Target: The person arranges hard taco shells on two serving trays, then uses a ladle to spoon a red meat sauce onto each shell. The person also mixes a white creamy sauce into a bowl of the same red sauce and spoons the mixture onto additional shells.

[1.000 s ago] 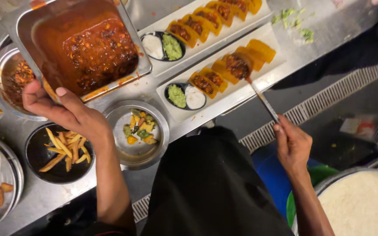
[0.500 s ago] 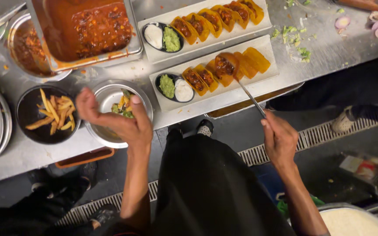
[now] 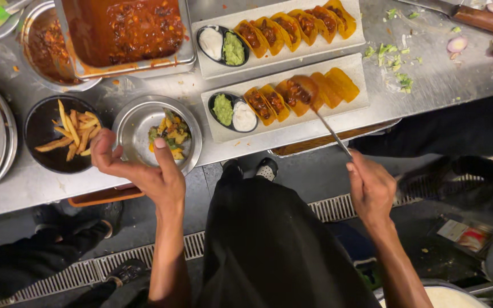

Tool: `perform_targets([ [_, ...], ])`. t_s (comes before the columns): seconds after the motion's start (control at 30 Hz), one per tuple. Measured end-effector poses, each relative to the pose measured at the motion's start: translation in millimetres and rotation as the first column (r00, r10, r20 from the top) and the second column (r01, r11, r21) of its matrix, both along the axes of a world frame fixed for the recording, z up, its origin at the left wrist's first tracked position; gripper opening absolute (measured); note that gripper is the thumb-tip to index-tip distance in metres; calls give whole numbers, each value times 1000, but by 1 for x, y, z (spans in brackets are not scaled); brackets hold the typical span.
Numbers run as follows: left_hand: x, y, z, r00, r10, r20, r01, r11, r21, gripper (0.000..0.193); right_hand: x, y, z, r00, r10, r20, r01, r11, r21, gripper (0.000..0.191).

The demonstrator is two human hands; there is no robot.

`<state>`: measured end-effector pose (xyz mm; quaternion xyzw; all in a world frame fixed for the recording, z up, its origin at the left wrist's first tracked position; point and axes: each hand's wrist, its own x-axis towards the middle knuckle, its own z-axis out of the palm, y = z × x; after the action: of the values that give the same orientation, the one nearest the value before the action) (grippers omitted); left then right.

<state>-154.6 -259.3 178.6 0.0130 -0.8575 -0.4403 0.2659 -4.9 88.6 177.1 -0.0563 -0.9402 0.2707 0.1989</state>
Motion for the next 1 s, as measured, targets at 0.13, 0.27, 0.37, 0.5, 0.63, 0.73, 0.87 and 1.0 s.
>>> perform_targets([
  [0.13,-17,1,-1,998,-61,-22,61,998,16,68,5,-3,-8,999,-45,8,46,998,-43,23],
  [0.27,-33,-1,0,996,-85,-11,86,996,29,66,11,-16,-24,939,-252,233,324,875,-361,29],
  [0.37,-44,-8,1,993,-118,3,118,991,57,68,14,-27,-29,911,-297,286,411,699,-585,32],
  [0.5,-60,-22,-1,992,-122,-11,123,988,99,71,15,-35,-20,910,-343,234,415,784,-462,29],
  [0.63,-74,-31,-6,992,-123,0,122,986,116,71,12,-37,-6,967,-238,92,241,970,-17,22],
  [0.73,-82,-36,-9,990,-138,0,136,982,134,71,9,-42,0,979,-192,68,188,980,65,20],
  [0.87,-91,-45,-12,994,-108,-15,109,989,104,69,9,-53,-3,948,-305,85,309,951,-34,22],
  [1.0,-96,-53,-12,993,-121,-14,122,981,150,69,10,-61,-13,912,-372,173,410,816,-408,28],
])
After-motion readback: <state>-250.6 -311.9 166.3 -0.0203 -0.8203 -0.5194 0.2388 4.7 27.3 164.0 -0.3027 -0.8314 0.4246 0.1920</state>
